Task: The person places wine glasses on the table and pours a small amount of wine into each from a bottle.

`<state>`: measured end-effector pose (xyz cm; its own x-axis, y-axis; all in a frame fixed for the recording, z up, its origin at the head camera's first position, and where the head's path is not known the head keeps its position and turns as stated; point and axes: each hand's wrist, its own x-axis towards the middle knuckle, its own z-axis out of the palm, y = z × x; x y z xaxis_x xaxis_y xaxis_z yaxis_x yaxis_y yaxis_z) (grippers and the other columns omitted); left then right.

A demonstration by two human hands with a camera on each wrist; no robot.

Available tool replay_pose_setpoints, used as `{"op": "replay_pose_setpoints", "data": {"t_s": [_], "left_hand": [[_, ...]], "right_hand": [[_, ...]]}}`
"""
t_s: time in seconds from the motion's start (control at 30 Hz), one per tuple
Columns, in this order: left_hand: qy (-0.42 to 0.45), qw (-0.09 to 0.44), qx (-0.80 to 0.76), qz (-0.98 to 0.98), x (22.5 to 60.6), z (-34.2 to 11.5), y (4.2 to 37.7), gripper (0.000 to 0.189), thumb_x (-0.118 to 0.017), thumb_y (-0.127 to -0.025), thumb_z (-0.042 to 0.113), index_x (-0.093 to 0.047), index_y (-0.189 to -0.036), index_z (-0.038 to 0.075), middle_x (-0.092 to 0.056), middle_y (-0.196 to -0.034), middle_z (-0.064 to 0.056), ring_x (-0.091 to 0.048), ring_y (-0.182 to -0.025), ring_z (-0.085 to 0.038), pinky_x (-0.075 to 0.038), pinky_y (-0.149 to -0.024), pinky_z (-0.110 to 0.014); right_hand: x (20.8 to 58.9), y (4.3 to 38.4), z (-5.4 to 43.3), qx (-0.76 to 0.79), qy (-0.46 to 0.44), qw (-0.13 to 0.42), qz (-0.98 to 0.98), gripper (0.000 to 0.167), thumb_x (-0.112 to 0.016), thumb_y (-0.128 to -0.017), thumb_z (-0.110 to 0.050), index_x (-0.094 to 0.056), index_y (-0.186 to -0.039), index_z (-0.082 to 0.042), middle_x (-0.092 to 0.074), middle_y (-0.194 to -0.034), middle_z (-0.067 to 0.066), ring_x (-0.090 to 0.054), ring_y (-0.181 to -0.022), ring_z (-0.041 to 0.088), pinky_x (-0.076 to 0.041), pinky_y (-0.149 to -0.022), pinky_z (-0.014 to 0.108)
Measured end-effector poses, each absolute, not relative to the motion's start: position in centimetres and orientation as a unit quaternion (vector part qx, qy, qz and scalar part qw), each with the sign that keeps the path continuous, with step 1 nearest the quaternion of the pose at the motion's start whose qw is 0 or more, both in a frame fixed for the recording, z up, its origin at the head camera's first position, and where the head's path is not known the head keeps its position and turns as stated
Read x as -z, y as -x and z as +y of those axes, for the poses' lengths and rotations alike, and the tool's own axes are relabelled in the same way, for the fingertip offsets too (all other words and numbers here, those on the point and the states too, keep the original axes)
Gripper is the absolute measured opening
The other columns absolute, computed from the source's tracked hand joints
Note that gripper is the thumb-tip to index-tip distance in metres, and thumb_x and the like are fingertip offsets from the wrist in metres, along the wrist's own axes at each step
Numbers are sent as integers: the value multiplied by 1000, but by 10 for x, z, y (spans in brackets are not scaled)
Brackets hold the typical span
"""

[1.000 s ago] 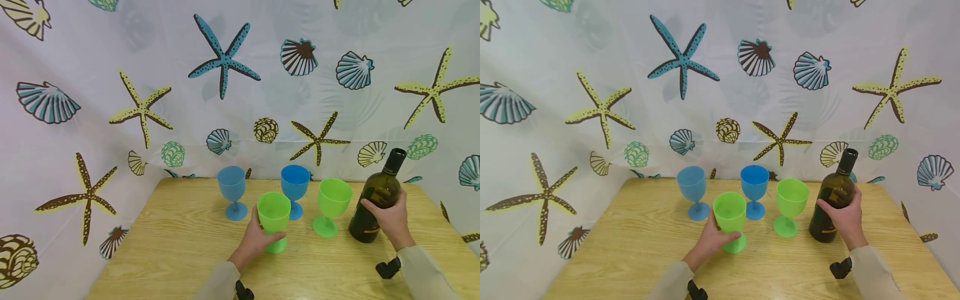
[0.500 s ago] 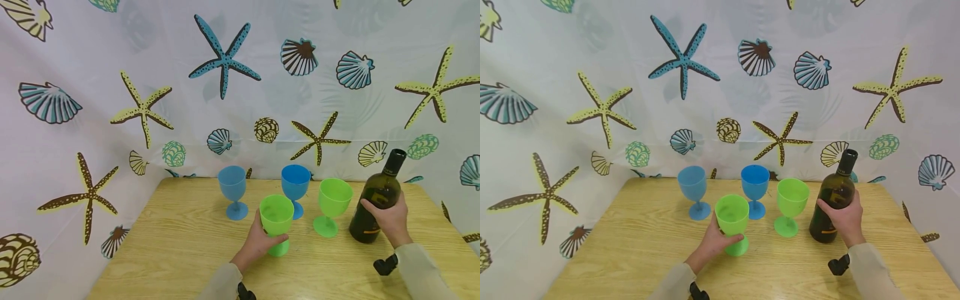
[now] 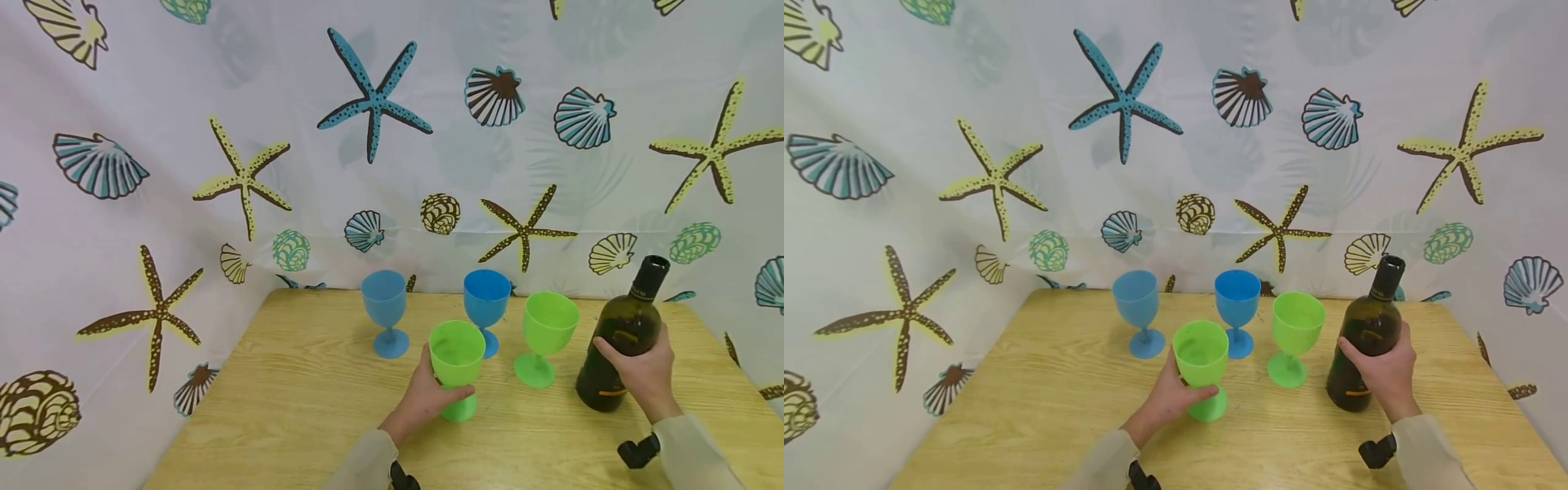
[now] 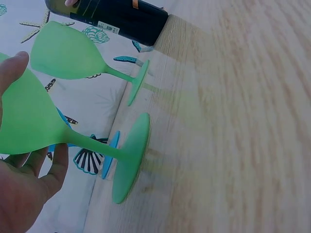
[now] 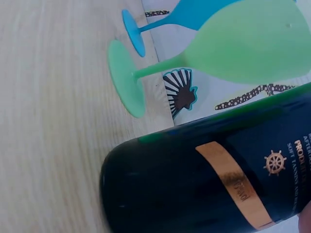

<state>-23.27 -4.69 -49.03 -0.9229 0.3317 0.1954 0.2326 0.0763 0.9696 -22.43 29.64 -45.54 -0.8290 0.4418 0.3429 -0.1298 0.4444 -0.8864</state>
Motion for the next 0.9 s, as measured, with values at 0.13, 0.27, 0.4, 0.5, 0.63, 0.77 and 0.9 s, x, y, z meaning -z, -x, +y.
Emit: {"op": "replay_pose_setpoints", "data": {"t_s": [0.13, 0.27, 0.4, 0.5, 0.63, 0.77, 0.9], "left_hand": [[-191, 43, -647, 737, 472, -48, 220, 89, -80, -77, 13, -20, -144, 12, -48, -130, -8, -48, -119, -27, -37, -100, -48], [-187, 50, -646, 739, 460, -49, 212, 88, -78, -78, 9, -20, -144, 7, -47, -131, -14, -47, -120, -31, -36, -101, -50], [-194, 49, -643, 739, 466, -48, 215, 88, -78, -78, 8, -19, -143, 7, -47, -131, -15, -47, -120, -32, -37, -100, -51], [-195, 46, -644, 738, 477, -48, 221, 90, -79, -77, 10, -19, -144, 10, -47, -131, -12, -47, -120, -31, -38, -99, -51], [-191, 43, -644, 740, 491, -48, 227, 92, -81, -76, 12, -20, -144, 15, -48, -131, -6, -48, -120, -27, -38, -99, -49], [-191, 41, -640, 744, 494, -48, 228, 91, -81, -76, 16, -21, -144, 19, -48, -130, -3, -48, -120, -24, -38, -99, -49], [-193, 46, -639, 744, 491, -48, 226, 92, -81, -76, 16, -20, -144, 21, -48, -130, -1, -48, -120, -23, -37, -100, -50]], "right_hand": [[458, 215, 297, -503, 65, 290, -812, 76, -82, -72, -11, -39, -134, -6, -52, -119, 6, -49, -97, -2, -42, -79, 16], [457, 205, 295, -487, 35, 308, -816, 75, -84, -68, -5, -42, -130, -2, -54, -110, -3, -49, -91, -8, -41, -74, 11], [455, 195, 292, -470, 16, 316, -824, 77, -85, -65, -2, -41, -129, 1, -51, -106, -14, -48, -90, -8, -39, -74, 11], [453, 189, 289, -461, 0, 315, -830, 81, -85, -64, -1, -41, -131, 2, -50, -109, -13, -47, -92, -9, -38, -75, 11], [449, 183, 286, -441, -20, 311, -842, 84, -86, -63, -2, -40, -132, 1, -52, -112, 1, -46, -92, -11, -39, -74, 12], [444, 178, 283, -416, -43, 313, -853, 84, -88, -60, -2, -42, -131, 2, -54, -112, 13, -45, -91, -13, -40, -72, 13], [440, 176, 280, -393, -72, 327, -857, 88, -90, -54, -1, -45, -130, 2, -58, -109, 15, -45, -90, -13, -39, -72, 12]]}}
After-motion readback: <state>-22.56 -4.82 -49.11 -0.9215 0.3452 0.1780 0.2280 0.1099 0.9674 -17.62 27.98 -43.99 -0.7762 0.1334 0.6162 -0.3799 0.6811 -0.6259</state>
